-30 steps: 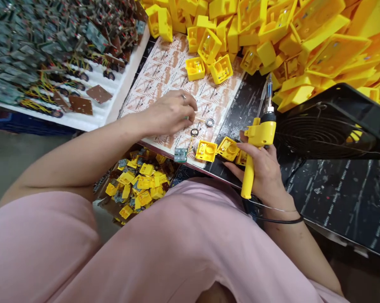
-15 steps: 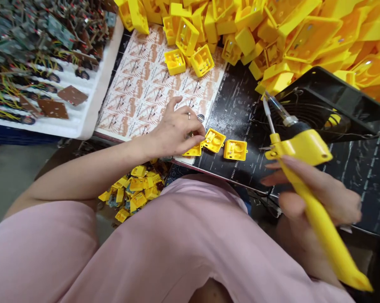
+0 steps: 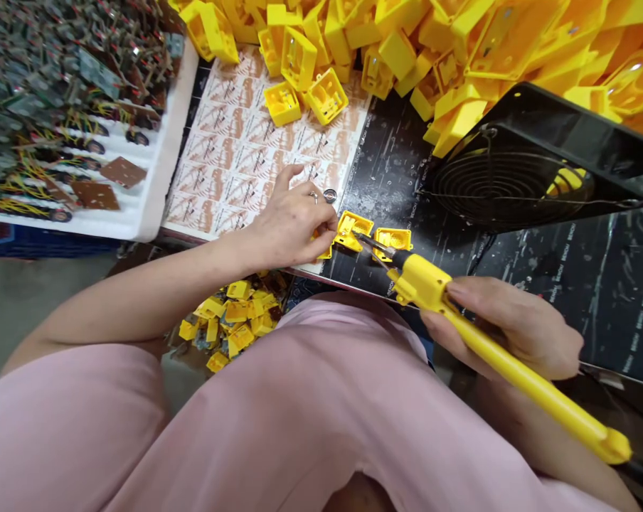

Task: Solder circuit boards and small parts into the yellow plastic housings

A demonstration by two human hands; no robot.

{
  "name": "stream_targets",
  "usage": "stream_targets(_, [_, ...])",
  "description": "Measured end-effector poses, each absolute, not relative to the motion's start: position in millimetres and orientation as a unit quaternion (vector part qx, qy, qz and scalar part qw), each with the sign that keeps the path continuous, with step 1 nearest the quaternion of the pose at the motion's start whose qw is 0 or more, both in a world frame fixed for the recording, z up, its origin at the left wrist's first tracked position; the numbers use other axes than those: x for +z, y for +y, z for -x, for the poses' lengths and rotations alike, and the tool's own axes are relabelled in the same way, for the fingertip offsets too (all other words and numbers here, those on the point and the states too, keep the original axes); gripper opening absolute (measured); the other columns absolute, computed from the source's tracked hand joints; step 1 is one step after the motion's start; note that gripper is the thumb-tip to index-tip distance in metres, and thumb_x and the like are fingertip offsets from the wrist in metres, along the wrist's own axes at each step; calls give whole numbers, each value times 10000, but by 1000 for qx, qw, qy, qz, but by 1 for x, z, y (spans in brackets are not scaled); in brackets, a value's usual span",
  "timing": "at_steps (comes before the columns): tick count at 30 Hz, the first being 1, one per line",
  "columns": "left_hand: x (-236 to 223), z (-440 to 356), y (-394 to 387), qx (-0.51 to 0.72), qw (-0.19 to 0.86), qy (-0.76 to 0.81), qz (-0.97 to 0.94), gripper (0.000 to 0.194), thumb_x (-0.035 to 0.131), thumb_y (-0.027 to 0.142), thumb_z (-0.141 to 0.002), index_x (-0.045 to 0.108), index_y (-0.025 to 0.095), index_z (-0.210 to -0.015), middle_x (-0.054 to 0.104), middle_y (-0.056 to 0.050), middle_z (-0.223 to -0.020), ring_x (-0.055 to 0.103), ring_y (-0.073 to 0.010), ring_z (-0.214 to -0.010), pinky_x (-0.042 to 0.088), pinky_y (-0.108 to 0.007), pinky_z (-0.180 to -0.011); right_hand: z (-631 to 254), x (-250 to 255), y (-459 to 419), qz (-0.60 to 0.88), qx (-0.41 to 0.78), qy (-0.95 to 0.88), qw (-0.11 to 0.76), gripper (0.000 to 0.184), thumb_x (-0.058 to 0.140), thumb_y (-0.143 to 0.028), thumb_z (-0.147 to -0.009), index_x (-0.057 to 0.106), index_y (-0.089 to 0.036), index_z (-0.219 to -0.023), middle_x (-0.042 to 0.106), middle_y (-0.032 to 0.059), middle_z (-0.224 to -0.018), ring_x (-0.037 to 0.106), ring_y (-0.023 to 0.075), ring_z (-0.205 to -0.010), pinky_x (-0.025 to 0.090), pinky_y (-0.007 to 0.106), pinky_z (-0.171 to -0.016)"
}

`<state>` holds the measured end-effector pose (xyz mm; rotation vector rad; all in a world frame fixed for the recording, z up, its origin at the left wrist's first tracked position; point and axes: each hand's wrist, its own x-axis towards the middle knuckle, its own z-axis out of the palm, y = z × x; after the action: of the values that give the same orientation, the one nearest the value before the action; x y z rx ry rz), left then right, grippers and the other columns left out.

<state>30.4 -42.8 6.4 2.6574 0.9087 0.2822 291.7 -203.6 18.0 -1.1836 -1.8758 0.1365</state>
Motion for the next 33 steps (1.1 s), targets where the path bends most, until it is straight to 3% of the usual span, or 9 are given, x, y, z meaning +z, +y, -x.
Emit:
stream_targets(3, [5, -32, -43, 103, 140, 316, -933, 216, 535, 295, -886, 711, 227, -782, 681, -3, -733, 661, -240, -924, 313, -724, -1198, -291, 22, -196, 433, 51, -793, 425, 357, 899, -176, -782, 661, -205, -1047, 766, 4, -781, 744, 158, -646, 602, 226, -531])
stream_targets(6, [5, -34, -43, 100, 137, 313, -934, 213, 541, 287, -878, 714, 229, -769, 664, -6, -716, 661, -243, -917, 324, -716, -1193, -292, 24, -193, 434, 51, -804, 403, 327, 890, -160, -792, 631, -210, -984, 761, 8, -789, 745, 139, -658, 598, 197, -557])
stream_targets(14, [5, -37, -41, 99, 139, 317, -933, 214, 552, 286, -838, 734, 241, -734, 602, -4, -650, 662, -245, -894, 332, -691, -1191, -288, 40, -190, 403, 79, -833, 371, 305, 858, -62, -777, 640, -156, -969, 769, 76, -845, 755, 171, -757, 644, 270, -679])
stream_targets(18, [5, -38, -41, 91, 146, 321, -931, 220, 544, 280, -825, 741, 244, -733, 626, -12, -663, 661, -256, -903, 327, -688, -1195, -295, 45, -199, 460, 94, -819, 330, 74, 720, -218, -964, 658, -205, -923, 741, 38, -816, 742, 136, -772, 635, 253, -735])
stream_targets(21, [7, -38, -40, 80, 159, 321, -930, 222, 540, 280, -829, 737, 245, -734, 642, -14, -671, 658, -260, -907, 314, -686, -1207, -299, 40, -203, 499, 94, -795, 332, 248, 598, -344, -1050, 655, -228, -839, 711, 30, -751, 737, 130, -752, 626, 245, -712])
stream_targets(23, [8, -38, -40, 77, 161, 324, -929, 220, 539, 280, -833, 730, 243, -731, 661, -14, -690, 655, -254, -907, 314, -678, -1214, -299, 35, -202, 486, 85, -796, 349, 248, 624, -335, -1037, 646, -225, -816, 717, 35, -753, 732, 126, -727, 622, 233, -678])
stream_targets(29, [4, -38, -43, 96, 148, 329, -928, 194, 542, 271, -841, 709, 242, -746, 676, -6, -721, 646, -239, -911, 349, -651, -1198, -294, 26, -196, 477, 70, -777, 405, 48, 696, -296, -986, 669, -256, -986, 740, 16, -787, 735, 145, -705, 621, 256, -599])
stream_targets(33, [6, -32, -44, 99, 179, 334, -920, 195, 534, 305, -876, 697, 237, -794, 685, -4, -750, 650, -245, -952, 319, -660, -1214, -294, 19, -199, 517, 57, -745, 417, 370, 772, -234, -908, 680, -297, -1261, 787, 23, -894, 765, 201, -735, 642, 309, -625])
